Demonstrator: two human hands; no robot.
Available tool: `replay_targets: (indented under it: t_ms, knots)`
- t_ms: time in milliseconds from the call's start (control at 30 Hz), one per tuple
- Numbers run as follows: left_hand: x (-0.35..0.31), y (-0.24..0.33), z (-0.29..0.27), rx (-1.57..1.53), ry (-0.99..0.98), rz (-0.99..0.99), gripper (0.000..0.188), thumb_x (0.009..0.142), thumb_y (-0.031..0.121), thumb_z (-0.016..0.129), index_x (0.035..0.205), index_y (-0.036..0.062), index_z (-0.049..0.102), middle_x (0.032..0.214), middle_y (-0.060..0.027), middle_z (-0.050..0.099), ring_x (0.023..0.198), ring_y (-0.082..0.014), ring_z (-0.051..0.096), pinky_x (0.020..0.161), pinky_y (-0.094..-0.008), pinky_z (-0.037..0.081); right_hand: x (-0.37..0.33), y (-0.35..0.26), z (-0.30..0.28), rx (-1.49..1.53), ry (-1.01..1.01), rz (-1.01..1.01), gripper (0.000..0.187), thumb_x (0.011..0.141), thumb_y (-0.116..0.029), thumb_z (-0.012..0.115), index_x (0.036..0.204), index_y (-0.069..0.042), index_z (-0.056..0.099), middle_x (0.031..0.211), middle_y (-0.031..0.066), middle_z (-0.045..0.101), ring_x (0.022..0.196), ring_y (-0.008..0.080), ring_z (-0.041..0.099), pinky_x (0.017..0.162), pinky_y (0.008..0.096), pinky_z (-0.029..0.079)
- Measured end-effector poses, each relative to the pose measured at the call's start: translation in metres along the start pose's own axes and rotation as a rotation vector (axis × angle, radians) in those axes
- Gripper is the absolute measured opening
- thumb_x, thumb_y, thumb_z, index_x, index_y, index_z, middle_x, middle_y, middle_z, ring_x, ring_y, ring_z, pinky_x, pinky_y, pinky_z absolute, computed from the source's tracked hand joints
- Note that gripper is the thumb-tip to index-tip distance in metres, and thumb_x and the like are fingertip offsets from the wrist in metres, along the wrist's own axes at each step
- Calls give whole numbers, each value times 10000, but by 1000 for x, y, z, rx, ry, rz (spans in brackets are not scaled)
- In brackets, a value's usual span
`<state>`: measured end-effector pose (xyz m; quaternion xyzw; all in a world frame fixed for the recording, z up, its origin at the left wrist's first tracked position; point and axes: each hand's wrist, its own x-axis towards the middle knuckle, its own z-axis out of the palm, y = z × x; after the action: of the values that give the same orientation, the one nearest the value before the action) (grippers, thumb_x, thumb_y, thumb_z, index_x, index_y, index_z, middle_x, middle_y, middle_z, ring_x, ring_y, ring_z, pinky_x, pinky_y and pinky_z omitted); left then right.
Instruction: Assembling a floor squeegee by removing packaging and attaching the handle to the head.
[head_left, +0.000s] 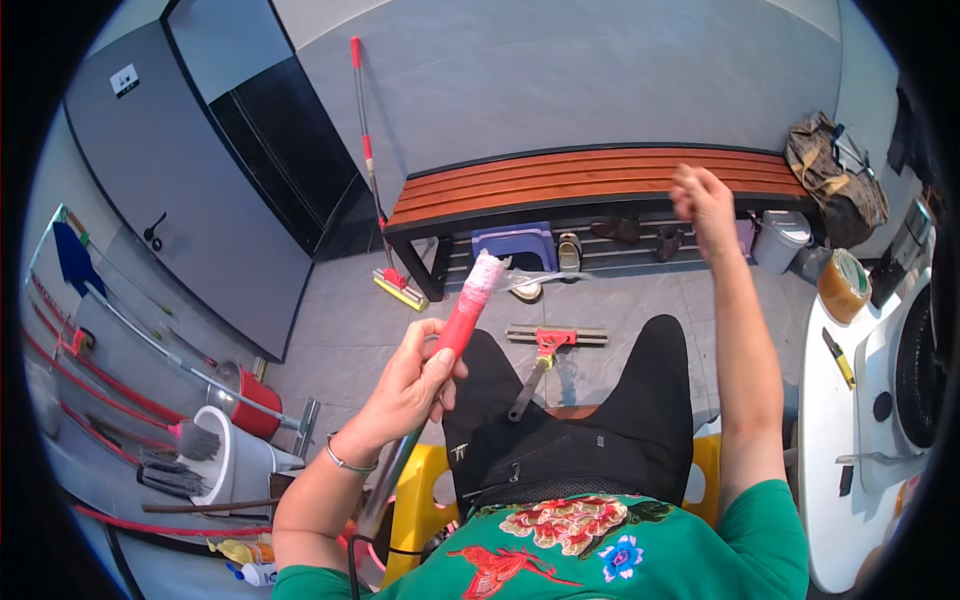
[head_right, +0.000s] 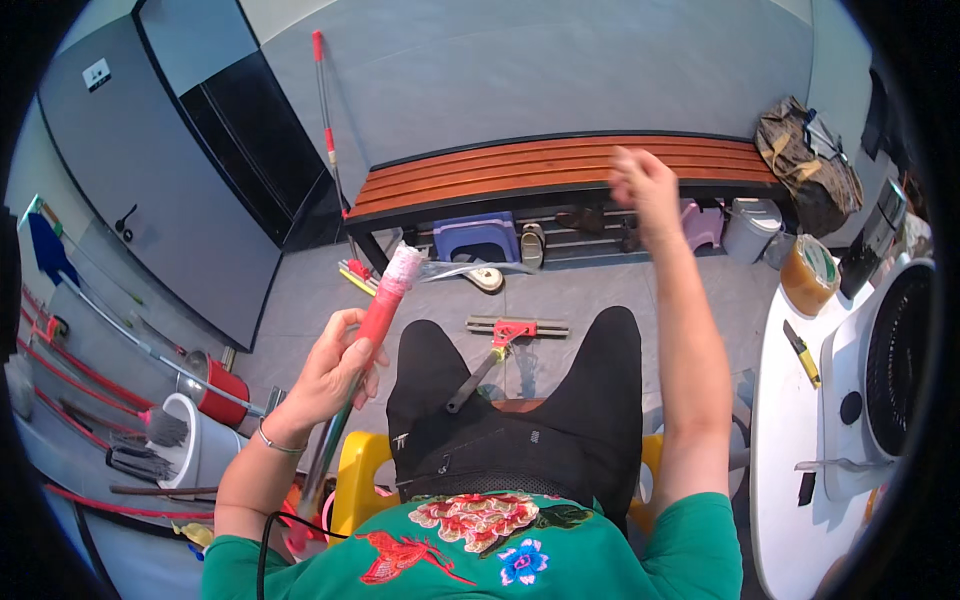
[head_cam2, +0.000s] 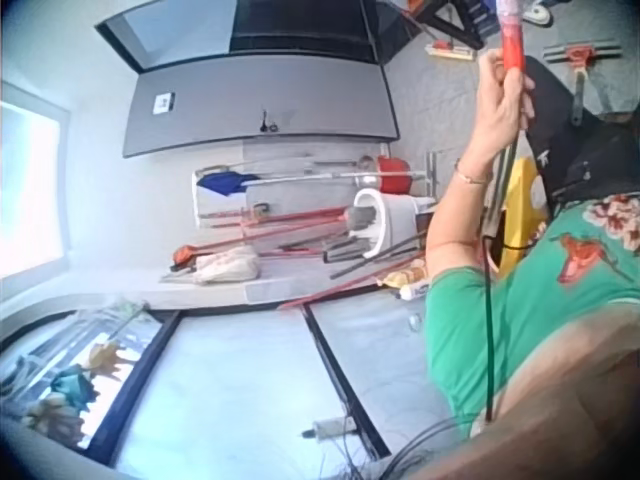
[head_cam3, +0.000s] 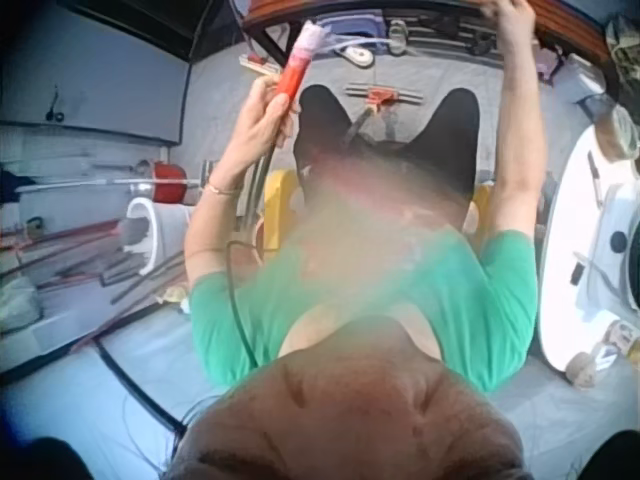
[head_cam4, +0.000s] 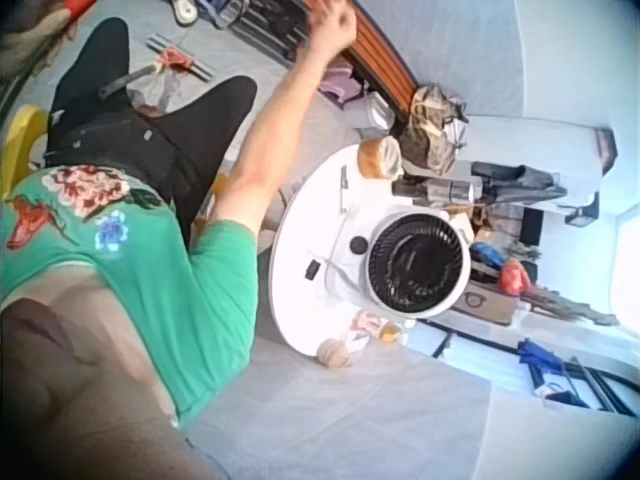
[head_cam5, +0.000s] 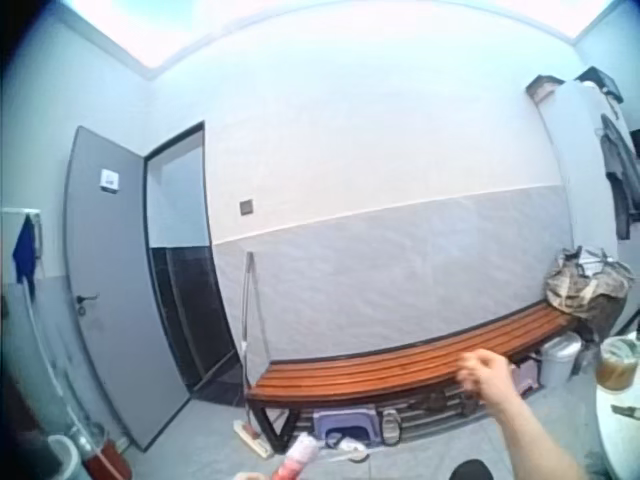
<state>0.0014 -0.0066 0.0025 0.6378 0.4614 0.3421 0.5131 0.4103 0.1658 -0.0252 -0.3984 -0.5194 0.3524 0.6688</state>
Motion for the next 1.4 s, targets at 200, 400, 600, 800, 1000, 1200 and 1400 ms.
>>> replay_targets:
  t_ms: [200, 400, 600, 800, 1000, 1200, 1400]
  knots:
    - [4, -6, 15, -16, -40, 31, 285, 986, 185, 403, 1230, 53, 336, 906, -42, 497, 656, -68, 510, 475, -200, 477, -66, -48, 120, -227, -875, -128, 537, 747, -216, 745, 1201, 13, 572, 1122, 104, 636, 1001, 145, 580, 916, 332, 452]
    - [8, -5, 23, 180, -35, -69, 331, 945, 240, 487, 1189, 41, 384, 846, -41, 501, 666, -68, 507, 547, -216, 456, -94, -30, 131, 136, -935, 169, 180, 836, -177, 700, 801, -9, 645, 695, -19, 589, 670, 46, 533, 643, 232, 454]
    - [10, -12, 30, 195, 109, 186, 350, 874, 255, 656, 1056, 54, 434, 797, 7, 506, 647, -69, 491, 574, -230, 426, -92, -26, 134, -434, -749, -613, 129, 806, -129, 686, 770, -47, 593, 629, 45, 549, 588, 182, 547, 562, 297, 428]
    - [16, -2, 20, -291, -710, -216, 289, 926, 312, 566, 1001, 70, 428, 542, 31, 417, 360, -39, 374, 305, -190, 306, -72, -20, 149, -452, -604, -745, 108, 741, -152, 693, 731, -125, 588, 690, 17, 574, 743, 217, 559, 786, 355, 391]
    - [20, -43, -5, -686, -593, -420, 449, 885, 502, 553, 810, 83, 411, 527, -2, 430, 340, -51, 378, 281, -185, 307, -45, -84, 136, -614, -55, -1242, 140, 697, -155, 723, 678, -118, 589, 625, 3, 527, 656, 190, 529, 780, 354, 398]
    - [0, -21, -35, -395, -633, 3, 481, 870, 497, 579, 710, 62, 448, 469, -17, 437, 330, -61, 402, 286, -197, 322, -18, -7, 38, -315, 342, -578, 130, 901, -115, 601, 805, -38, 642, 701, -19, 598, 620, 48, 489, 563, 190, 388]
    - [-15, -23, -40, -494, -433, -236, 474, 858, 462, 616, 735, 36, 445, 504, -17, 444, 346, -60, 397, 299, -188, 339, 5, 23, -34, -187, 436, -251, 154, 905, -169, 609, 861, -30, 655, 667, -34, 566, 642, 38, 488, 605, 195, 380]
